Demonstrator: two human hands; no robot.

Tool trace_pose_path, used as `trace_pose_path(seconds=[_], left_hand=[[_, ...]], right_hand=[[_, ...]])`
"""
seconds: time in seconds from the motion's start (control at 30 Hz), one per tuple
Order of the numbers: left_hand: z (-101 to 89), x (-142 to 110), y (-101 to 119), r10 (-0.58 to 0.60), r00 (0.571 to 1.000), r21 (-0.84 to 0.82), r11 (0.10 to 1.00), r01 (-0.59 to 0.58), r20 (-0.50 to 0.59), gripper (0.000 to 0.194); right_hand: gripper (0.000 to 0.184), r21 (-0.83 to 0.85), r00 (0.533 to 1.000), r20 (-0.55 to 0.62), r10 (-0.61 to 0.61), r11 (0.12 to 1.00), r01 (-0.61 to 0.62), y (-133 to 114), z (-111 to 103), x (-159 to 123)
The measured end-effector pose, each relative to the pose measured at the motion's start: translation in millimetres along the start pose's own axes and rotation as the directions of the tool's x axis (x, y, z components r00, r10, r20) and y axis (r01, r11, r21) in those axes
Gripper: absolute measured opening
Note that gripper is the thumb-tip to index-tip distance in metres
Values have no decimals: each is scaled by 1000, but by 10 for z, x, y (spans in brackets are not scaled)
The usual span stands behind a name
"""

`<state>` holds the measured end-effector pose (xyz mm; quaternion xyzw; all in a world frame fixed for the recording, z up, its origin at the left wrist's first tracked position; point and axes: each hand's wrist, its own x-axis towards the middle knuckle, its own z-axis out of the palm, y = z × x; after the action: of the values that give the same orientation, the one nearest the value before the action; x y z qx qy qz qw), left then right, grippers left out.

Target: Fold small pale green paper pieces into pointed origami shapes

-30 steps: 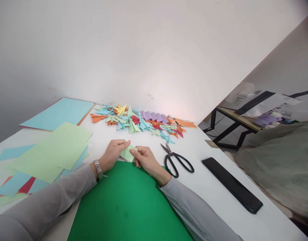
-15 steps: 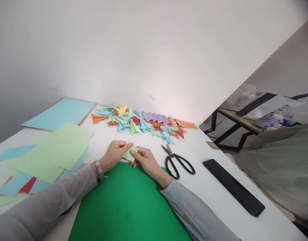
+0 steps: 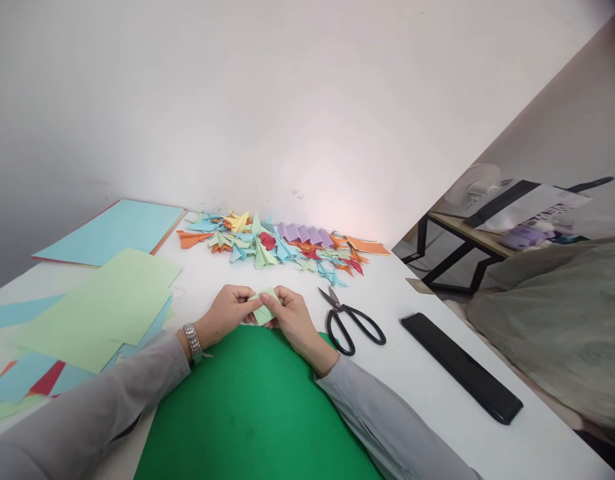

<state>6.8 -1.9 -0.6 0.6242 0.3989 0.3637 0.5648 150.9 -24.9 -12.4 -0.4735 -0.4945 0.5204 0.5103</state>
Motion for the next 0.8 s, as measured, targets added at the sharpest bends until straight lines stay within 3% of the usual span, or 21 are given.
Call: trace_pose_path(seconds=[0.17, 0.37, 0.5, 0.8], left_hand=[[-29, 15, 19, -57, 996, -71, 996, 63, 73, 28], [-9, 15, 13, -54, 997, -84, 995, 58, 54, 31], [-14, 14, 9, -44, 999, -73, 996, 46, 27, 30], [-49, -22, 42, -11, 978, 33, 999, 4, 210, 26]], right_hand=[[38, 58, 999, 32, 42, 997, -44, 4, -9, -6], [41, 149, 997, -52, 57, 988, -49, 3, -32, 15], [37, 47, 998, -44, 47, 998, -45, -42, -14, -9], [37, 82, 989, -146, 29, 996, -17, 30, -34, 31]])
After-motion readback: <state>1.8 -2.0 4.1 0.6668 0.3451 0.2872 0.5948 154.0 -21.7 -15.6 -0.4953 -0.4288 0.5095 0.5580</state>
